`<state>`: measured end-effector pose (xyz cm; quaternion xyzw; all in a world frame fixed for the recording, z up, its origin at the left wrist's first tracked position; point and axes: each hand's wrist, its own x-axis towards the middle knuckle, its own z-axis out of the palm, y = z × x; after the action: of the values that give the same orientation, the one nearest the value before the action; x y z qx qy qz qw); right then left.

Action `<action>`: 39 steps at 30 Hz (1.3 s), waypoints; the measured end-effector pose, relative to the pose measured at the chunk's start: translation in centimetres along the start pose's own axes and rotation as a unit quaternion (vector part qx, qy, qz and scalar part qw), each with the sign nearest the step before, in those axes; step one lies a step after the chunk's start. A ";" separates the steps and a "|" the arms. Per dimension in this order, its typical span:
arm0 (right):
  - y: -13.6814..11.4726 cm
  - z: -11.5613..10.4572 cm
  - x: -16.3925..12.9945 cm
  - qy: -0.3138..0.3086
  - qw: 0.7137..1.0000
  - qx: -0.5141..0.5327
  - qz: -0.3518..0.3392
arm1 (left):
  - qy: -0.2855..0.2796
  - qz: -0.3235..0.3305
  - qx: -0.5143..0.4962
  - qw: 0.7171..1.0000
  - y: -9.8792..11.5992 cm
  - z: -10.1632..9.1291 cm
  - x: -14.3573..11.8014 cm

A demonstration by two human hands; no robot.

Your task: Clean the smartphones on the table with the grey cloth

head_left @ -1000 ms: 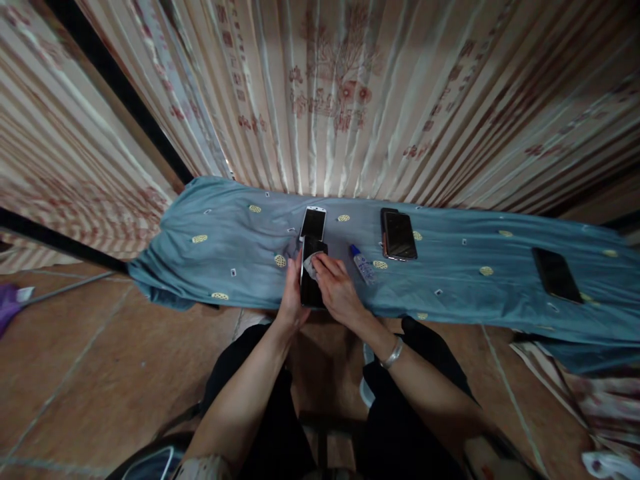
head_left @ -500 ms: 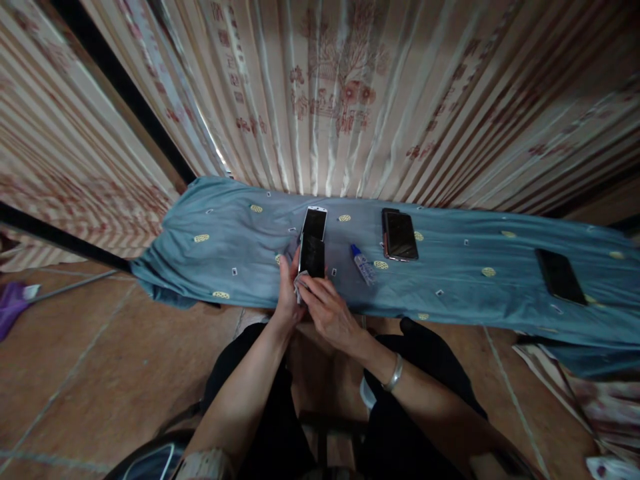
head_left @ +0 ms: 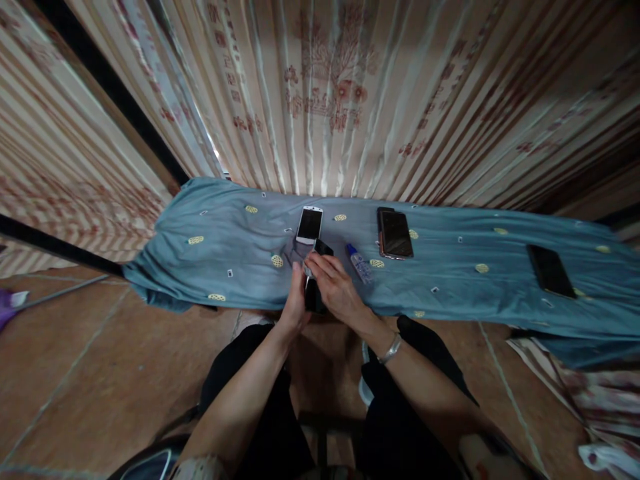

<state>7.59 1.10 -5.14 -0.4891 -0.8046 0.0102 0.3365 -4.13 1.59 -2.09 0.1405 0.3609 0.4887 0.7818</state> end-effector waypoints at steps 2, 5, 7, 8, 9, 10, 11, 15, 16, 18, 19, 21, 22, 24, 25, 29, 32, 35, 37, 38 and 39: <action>0.5 -0.2 0.5 -0.004 1.000 0.005 0.020 | -0.012 -0.002 0.009 1.000 -0.2 0.1 -0.1; 1.1 -0.3 1.2 -0.003 0.999 0.013 0.049 | -0.037 0.013 0.019 0.999 -0.5 0.1 -0.2; 1.6 -0.4 1.5 0.004 0.998 0.011 0.066 | -0.052 0.020 0.024 0.998 -0.7 0.0 -0.3; 1.9 -0.4 1.6 0.010 0.997 0.010 0.074 | -0.058 0.024 0.027 0.998 -0.8 -0.1 -0.3; 2.2 -0.4 1.7 0.016 0.996 0.008 0.083 | -0.063 0.028 0.031 0.997 -0.9 -0.2 -0.3; 2.4 -0.3 1.7 0.022 0.996 0.008 0.091 | -0.071 0.033 0.036 0.996 -0.9 -0.2 -0.3; 2.7 -0.3 1.7 0.028 0.995 0.010 0.098 | -0.079 0.041 0.041 0.995 -0.9 -0.3 -0.2; 3.6 -0.1 1.6 0.037 0.992 0.018 0.121 | -0.099 0.072 0.059 0.991 -0.6 -0.4 0.0; 3.8 0.0 1.6 0.038 0.991 0.017 0.124 | -0.096 0.074 0.059 0.991 -0.4 -0.4 0.0; 4.1 0.1 1.4 0.040 0.991 0.016 0.129 | -0.084 0.071 0.052 0.993 -0.1 -0.3 0.0; 4.2 0.2 1.3 0.041 0.990 0.017 0.133 | -0.077 0.067 0.045 0.994 0.1 -0.3 0.0; 4.5 0.4 1.2 0.043 0.989 0.023 0.143 | -0.063 0.057 0.032 0.996 0.4 -0.3 -0.2; 4.6 0.5 1.1 0.044 0.987 0.027 0.149 | -0.057 0.051 0.027 0.997 0.5 -0.2 -0.2; 4.8 0.7 1.1 0.048 0.985 0.036 0.162 | -0.051 0.045 0.022 0.997 0.6 -0.2 -0.2; 4.8 0.8 1.1 0.050 0.984 0.040 0.165 | -0.050 0.044 0.021 0.998 0.6 -0.2 -0.2; 4.7 1.1 1.0 0.049 0.984 0.043 0.167 | -0.045 0.039 0.010 0.998 0.7 -0.2 0.0; 4.4 1.1 0.8 0.041 0.984 0.030 0.168 | -0.039 0.031 0.002 0.999 0.8 -0.2 0.3; 4.1 1.0 0.6 0.040 0.986 0.018 0.164 | -0.036 0.028 0.000 0.999 0.9 -0.3 0.4; 4.0 0.8 0.5 0.039 0.986 0.013 0.160 | -0.030 0.031 0.000 0.999 0.9 -0.3 0.4; 3.9 0.7 0.5 0.038 0.987 0.010 0.157 | -0.026 0.032 0.001 0.999 0.9 -0.3 0.4; 3.8 0.6 0.4 0.037 0.987 0.007 0.155 | -0.022 0.033 0.002 0.999 0.9 -0.2 0.4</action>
<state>10.09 3.62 -6.73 -0.6055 -0.7060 0.0497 0.3639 -4.79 2.34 -1.90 0.1641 0.3397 0.5103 0.7728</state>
